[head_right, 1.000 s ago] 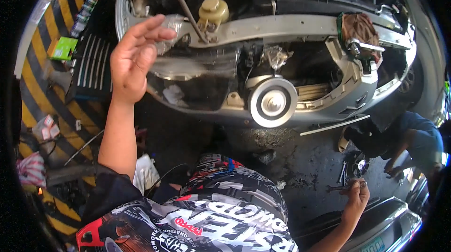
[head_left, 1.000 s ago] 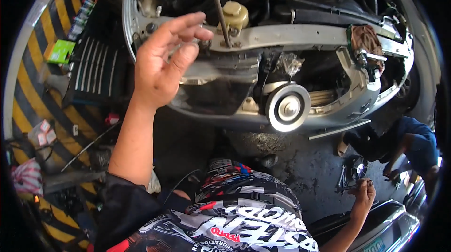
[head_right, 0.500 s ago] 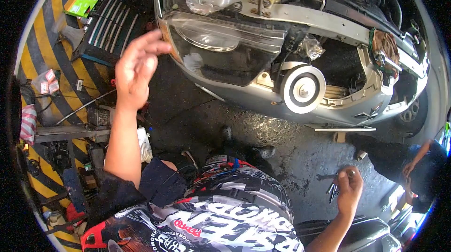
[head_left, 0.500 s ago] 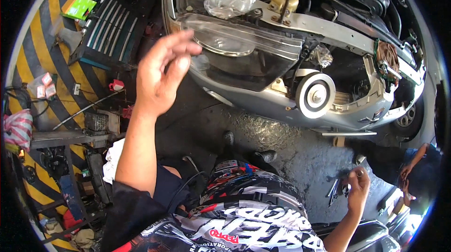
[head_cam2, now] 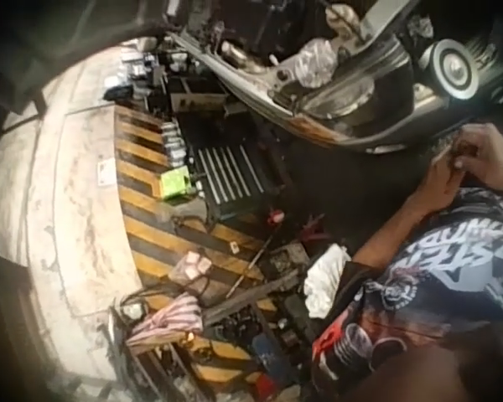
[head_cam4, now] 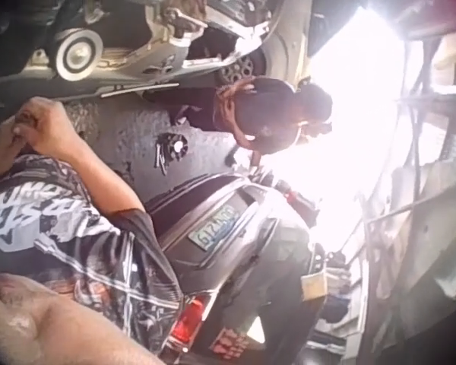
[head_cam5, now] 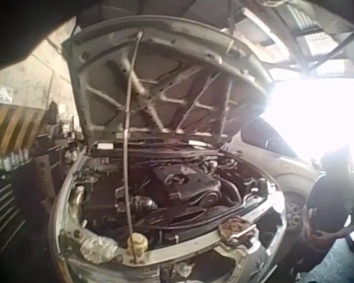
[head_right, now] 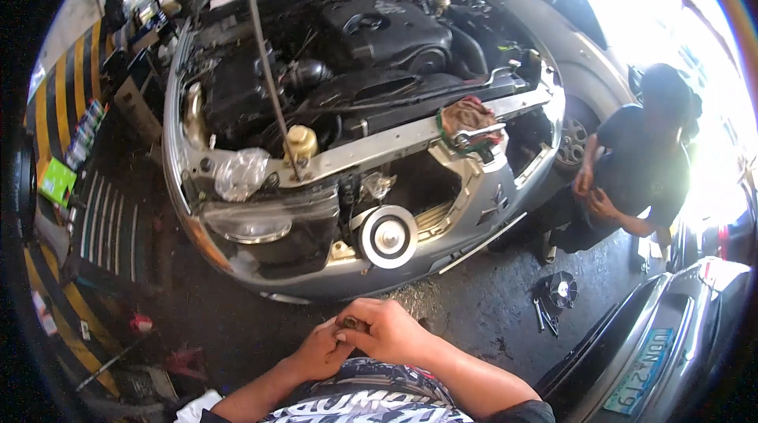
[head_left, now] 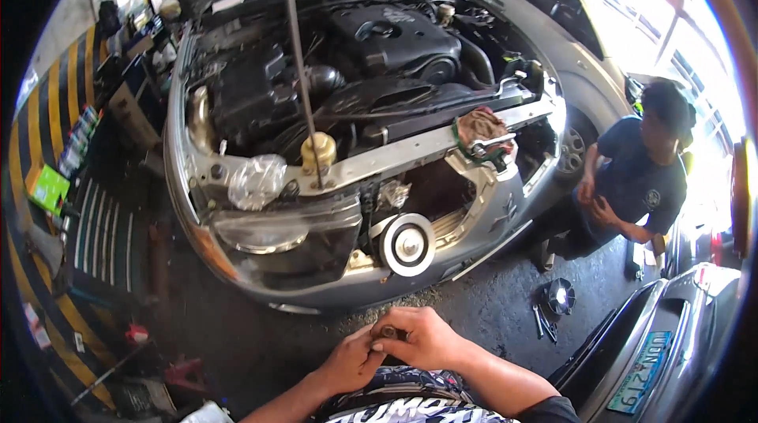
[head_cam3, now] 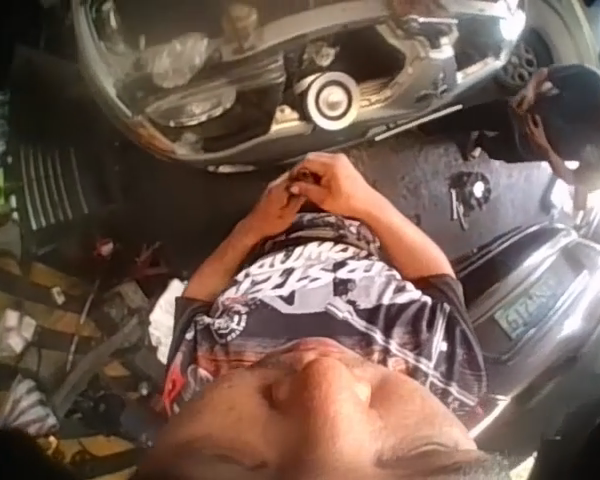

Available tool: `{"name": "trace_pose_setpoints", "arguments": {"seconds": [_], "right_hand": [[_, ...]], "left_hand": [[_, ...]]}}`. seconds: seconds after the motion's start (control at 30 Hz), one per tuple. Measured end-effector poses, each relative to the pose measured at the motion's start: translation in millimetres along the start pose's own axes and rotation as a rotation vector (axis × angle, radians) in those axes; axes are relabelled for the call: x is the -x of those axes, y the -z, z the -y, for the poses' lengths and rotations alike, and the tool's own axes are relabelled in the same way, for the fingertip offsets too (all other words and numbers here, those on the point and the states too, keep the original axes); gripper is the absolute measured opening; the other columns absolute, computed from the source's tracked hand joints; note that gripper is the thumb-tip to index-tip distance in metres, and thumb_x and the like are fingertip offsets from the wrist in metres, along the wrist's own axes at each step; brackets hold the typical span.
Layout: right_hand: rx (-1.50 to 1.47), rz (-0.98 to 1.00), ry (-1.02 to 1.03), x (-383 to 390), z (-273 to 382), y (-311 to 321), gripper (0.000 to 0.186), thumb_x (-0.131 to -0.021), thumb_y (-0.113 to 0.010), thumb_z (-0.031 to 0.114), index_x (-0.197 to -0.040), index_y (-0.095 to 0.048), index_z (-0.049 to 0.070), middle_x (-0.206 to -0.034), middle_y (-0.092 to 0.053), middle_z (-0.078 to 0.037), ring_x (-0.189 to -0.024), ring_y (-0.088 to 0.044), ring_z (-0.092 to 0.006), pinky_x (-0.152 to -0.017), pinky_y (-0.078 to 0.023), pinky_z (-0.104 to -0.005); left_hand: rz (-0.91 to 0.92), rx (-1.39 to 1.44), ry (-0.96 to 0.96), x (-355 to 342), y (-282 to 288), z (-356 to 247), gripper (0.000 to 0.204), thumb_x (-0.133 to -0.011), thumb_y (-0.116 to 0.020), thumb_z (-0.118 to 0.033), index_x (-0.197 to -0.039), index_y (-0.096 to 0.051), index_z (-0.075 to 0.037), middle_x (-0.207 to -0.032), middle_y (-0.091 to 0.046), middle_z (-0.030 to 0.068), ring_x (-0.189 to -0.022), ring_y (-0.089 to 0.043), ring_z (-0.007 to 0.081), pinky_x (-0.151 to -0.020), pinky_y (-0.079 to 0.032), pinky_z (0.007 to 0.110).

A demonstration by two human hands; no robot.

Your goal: The recorder and several other mechanics are performing maintenance and repairs on a vehicle's engine and radiator.

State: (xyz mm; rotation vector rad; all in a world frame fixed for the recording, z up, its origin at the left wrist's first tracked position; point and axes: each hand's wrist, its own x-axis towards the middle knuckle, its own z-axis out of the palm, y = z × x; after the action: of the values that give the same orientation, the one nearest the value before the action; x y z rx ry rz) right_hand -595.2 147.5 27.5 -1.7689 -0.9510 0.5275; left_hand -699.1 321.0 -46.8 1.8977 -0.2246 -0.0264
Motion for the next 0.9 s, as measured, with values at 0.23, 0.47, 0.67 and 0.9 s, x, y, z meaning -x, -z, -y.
{"name": "trace_pose_setpoints", "arguments": {"seconds": [0.23, 0.47, 0.67, 0.9], "right_hand": [[-0.009, -0.208, -0.203, 43.7, -68.2, 110.7, 0.029, -0.090, -0.077, 0.018, -0.112, -0.070, 0.001, -0.088, -0.069, -0.014, -0.076, -0.068, -0.0221, -0.070, -0.054, -0.0333], [0.065, -0.227, -0.277, 76.1, -119.7, 245.1, 0.027, -0.092, -0.075, 0.018, -0.111, -0.070, -0.001, -0.087, -0.070, -0.013, -0.074, -0.067, -0.0182, -0.070, -0.054, -0.0312], [0.112, -0.195, -0.094, 58.8, -135.5, 315.1, 0.025, -0.092, -0.073, 0.019, -0.109, -0.070, 0.000, -0.087, -0.069, -0.014, -0.076, -0.069, -0.0244, -0.070, -0.055, -0.0349], [0.352, -0.260, 0.115, -9.9, -141.8, 364.7, 0.021, -0.088, -0.072, 0.015, -0.106, -0.071, 0.004, -0.090, -0.069, -0.015, -0.085, -0.069, -0.0335, -0.077, -0.055, -0.0414]], "left_hand": [[-0.157, -0.064, 0.160, -61.0, -33.6, -0.6, 0.021, -0.096, -0.060, -0.016, -0.104, -0.075, -0.004, -0.076, -0.064, 0.0080, -0.068, -0.061, 0.0199, -0.066, -0.049, 0.034], [-0.361, 0.468, 0.420, -144.2, -94.8, -10.2, 0.031, -0.108, -0.045, -0.021, -0.123, -0.059, 0.003, -0.065, -0.038, -0.0057, -0.052, -0.034, 0.0061, -0.051, -0.037, 0.026], [-0.458, 0.531, 0.371, -198.4, -121.9, -27.2, 0.035, -0.109, -0.045, -0.025, -0.125, -0.058, 0.003, -0.069, -0.042, -0.0032, -0.055, -0.036, 0.0060, -0.051, -0.036, 0.024], [-0.512, 0.319, 0.337, -241.1, -105.6, -17.8, 0.031, -0.104, -0.053, -0.023, -0.114, -0.064, 0.004, -0.069, -0.046, -0.0027, -0.055, -0.040, 0.0060, -0.050, -0.035, 0.023]]}}
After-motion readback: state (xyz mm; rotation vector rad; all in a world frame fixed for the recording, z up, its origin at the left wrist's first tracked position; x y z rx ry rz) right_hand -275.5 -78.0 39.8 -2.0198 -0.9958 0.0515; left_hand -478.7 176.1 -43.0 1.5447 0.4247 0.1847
